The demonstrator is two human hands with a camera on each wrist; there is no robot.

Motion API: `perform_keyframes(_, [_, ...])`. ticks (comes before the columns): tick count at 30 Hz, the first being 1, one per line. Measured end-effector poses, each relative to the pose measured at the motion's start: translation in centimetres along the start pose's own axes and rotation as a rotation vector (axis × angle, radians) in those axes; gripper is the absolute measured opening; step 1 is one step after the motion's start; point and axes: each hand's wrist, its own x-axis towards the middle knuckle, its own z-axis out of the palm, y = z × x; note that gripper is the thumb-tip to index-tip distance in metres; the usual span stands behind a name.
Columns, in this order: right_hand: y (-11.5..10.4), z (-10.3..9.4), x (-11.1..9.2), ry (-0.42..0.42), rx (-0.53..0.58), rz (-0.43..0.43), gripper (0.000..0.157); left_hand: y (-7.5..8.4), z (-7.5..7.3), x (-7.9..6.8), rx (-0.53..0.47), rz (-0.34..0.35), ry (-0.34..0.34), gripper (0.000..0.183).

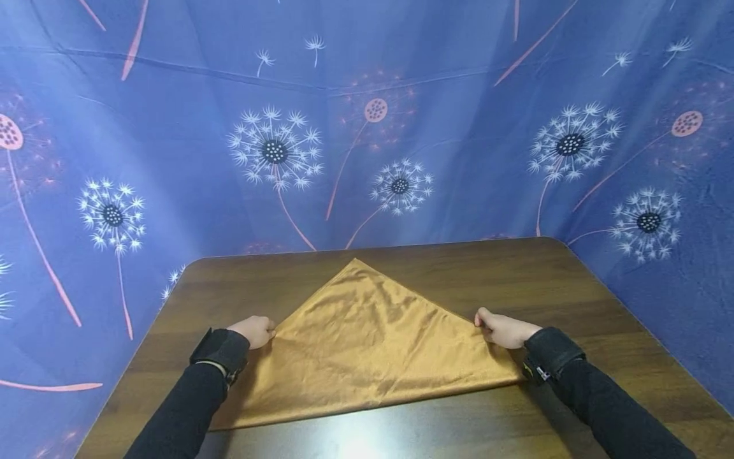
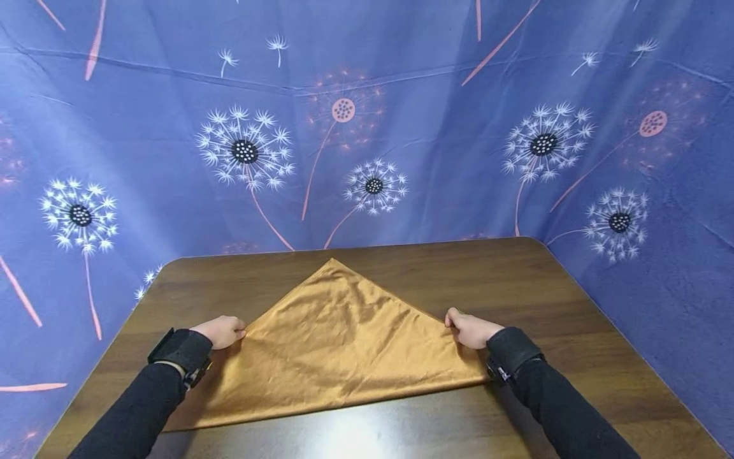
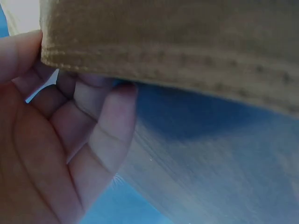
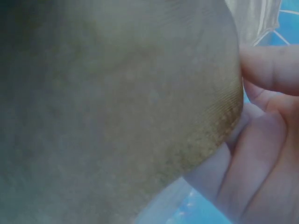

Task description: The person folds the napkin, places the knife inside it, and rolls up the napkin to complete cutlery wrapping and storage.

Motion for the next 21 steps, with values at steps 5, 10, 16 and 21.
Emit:
perform_keyframes(5, [-0.2,-0.5,0.0,0.015,0.022,0.054,0.022,-0.1,0.0,-0.2,-0.046,-0.001,0.028,0.02])
perform_keyframes(10, [0.2,-0.6,-1.3,0.051,-0.011,0.062,0.014,-0.2,-0.2,0.5,-0.067,0.017,0.099,0.018])
perform_keyframes(16, [1.0,-1.2,-3.6,0.083,-0.117,0.101,0.004,0.3,-0.1,1.9,-0.048,-0.001,0.156,0.018])
perform_keyframes(21, [1.2,-1.2,-5.5,0.077,-0.108,0.157,0.004,1.6,-0.4,2.7,-0.068,-0.026,0.149,0.02])
